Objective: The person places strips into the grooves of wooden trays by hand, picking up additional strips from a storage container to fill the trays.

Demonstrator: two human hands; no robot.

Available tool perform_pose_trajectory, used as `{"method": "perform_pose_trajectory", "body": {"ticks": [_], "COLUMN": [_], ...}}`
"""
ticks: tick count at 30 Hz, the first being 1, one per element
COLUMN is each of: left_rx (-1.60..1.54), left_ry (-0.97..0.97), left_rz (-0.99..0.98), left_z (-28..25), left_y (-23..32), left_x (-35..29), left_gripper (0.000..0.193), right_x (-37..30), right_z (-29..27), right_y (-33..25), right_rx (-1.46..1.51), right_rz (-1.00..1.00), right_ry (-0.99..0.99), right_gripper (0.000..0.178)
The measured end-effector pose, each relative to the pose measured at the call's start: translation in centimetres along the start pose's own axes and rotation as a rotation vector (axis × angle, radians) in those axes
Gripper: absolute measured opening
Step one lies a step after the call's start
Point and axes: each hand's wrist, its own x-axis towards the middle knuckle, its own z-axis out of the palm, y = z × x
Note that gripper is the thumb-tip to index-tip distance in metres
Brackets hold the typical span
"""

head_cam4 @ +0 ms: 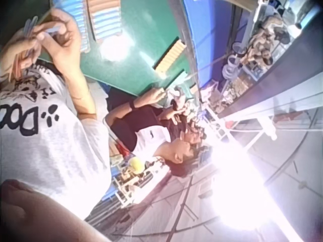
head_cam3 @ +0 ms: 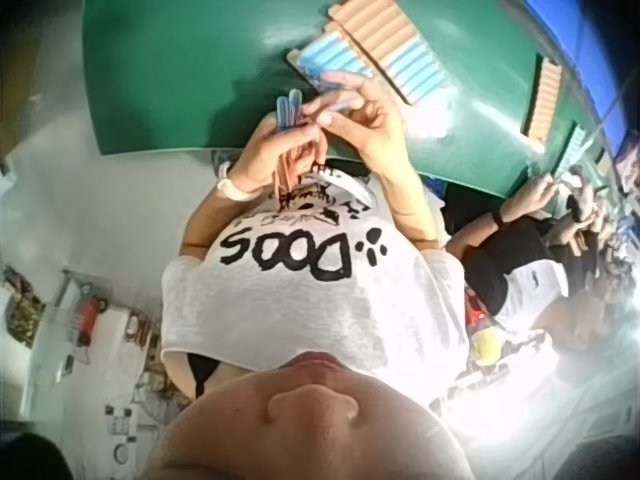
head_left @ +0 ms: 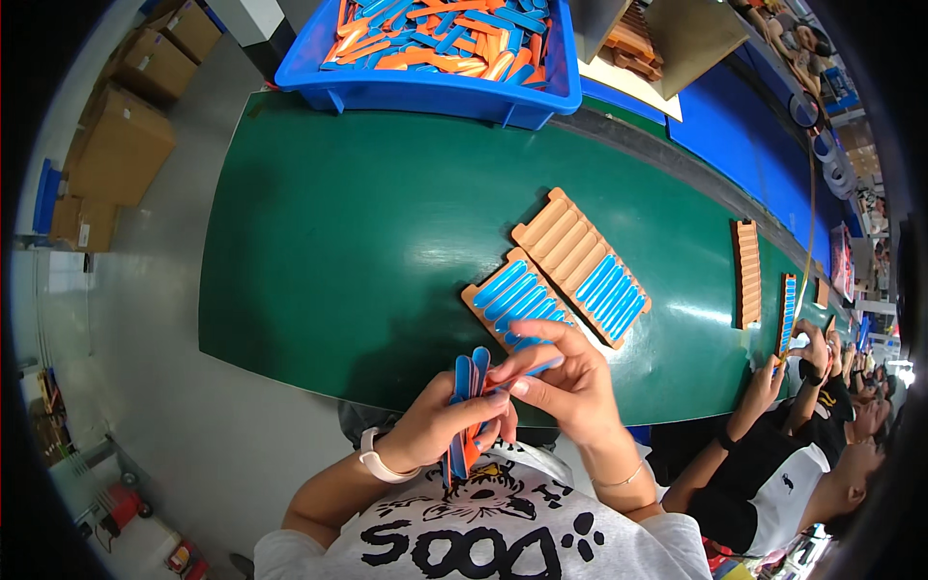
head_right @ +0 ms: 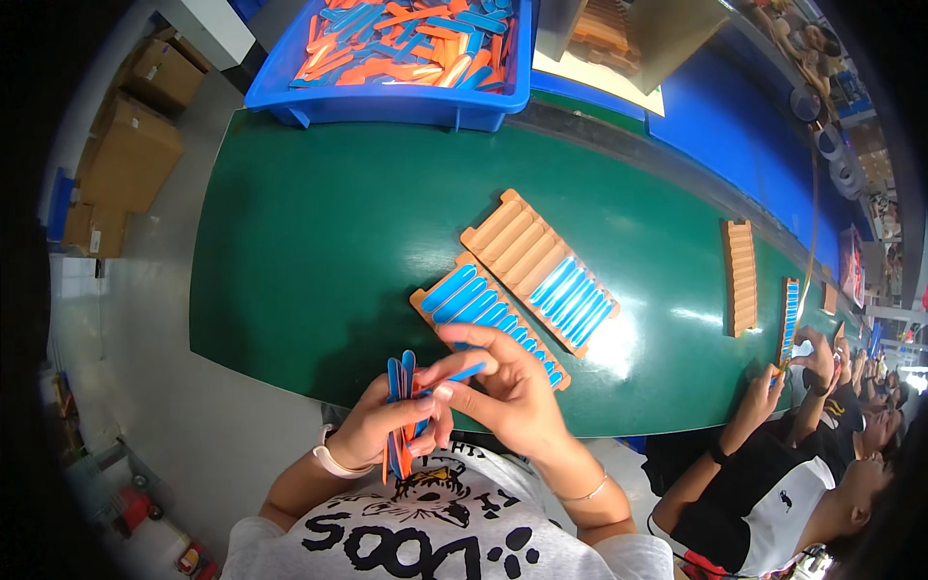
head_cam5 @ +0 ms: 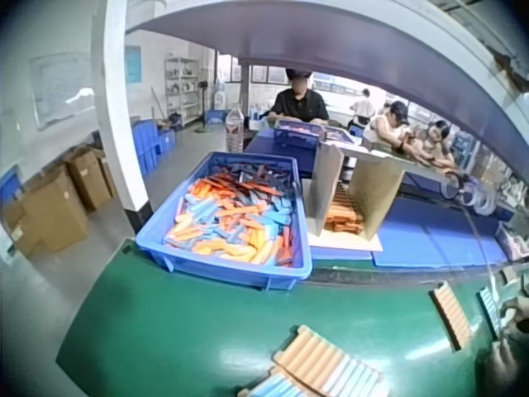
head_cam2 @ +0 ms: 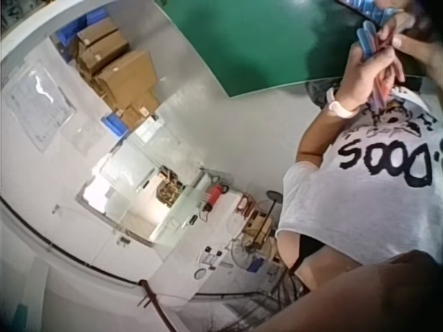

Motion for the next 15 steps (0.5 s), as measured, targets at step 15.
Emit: {"method": "perform_pose_trajectory", "body": {"ticks": [15], "left_rx": [-0.17], "left_ry": [0.036], "left_rz": [-0.038], "left_z": [0.7], "left_y": [-0.1], "left_x": [0.3], "left_gripper": [0.014], "right_x": [5.7], "right_z": [-15.0], "right_y": [-4.5], "right_rx": [-0.876], "right_rz": [-0.062], "right_ry": [0.411], "right_gripper": [0.018]}}
